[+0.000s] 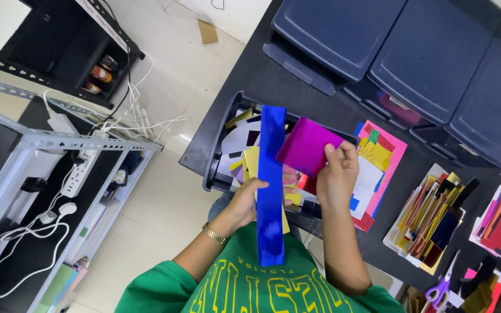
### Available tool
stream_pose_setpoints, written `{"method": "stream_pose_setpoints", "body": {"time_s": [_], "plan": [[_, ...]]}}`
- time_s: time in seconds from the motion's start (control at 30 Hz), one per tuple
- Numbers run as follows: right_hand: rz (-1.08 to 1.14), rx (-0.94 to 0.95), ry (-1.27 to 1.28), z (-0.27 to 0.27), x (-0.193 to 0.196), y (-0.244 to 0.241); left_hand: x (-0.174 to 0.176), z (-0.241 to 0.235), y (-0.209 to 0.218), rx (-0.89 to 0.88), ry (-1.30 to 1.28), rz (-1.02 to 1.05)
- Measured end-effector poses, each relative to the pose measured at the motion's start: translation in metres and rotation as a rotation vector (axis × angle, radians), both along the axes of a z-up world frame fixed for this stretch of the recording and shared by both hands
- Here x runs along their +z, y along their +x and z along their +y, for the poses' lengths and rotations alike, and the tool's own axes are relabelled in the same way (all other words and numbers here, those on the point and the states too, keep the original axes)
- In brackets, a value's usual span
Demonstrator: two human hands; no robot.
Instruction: Sorting and organizing various colored and metallic paper scraps into a tray and stacks.
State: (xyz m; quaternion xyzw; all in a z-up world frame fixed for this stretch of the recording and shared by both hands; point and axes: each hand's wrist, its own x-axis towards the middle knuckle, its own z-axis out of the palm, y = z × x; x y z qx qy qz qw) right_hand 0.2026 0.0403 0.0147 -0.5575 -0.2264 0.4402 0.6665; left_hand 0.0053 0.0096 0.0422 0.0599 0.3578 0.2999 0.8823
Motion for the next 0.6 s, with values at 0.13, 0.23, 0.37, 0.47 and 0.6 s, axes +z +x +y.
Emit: {"method": "stream_pose_setpoints", "body": {"time_s": [0.13,0.23,0.37,0.47,0.6], "plan": [[-0.158,0.187,-0.079,-0.019,-0.007,-0.027,-0.054,0.003,-0.008,0.148,-0.137,0.106],[-0.379,0.242,-0.097,-0.035,-0.032,-0.048,-0.064,0.01,-0.02,0.238,-0.142,0.19],[-0.669,0.319,-0.054,-0.042,-0.028,-0.067,-0.069,0.0,-0.047,0.172,-0.144,0.239],[-0.675,0.535,0.032,-0.031,-0.001,-0.062,-0.096,-0.015,-0.068,0.088,-0.062,0.328],[-0.84,0.54,-0.195,-0.016,-0.025,0.012,-0.091,-0.022,-0.088,0.132,-0.084,0.332]]}}
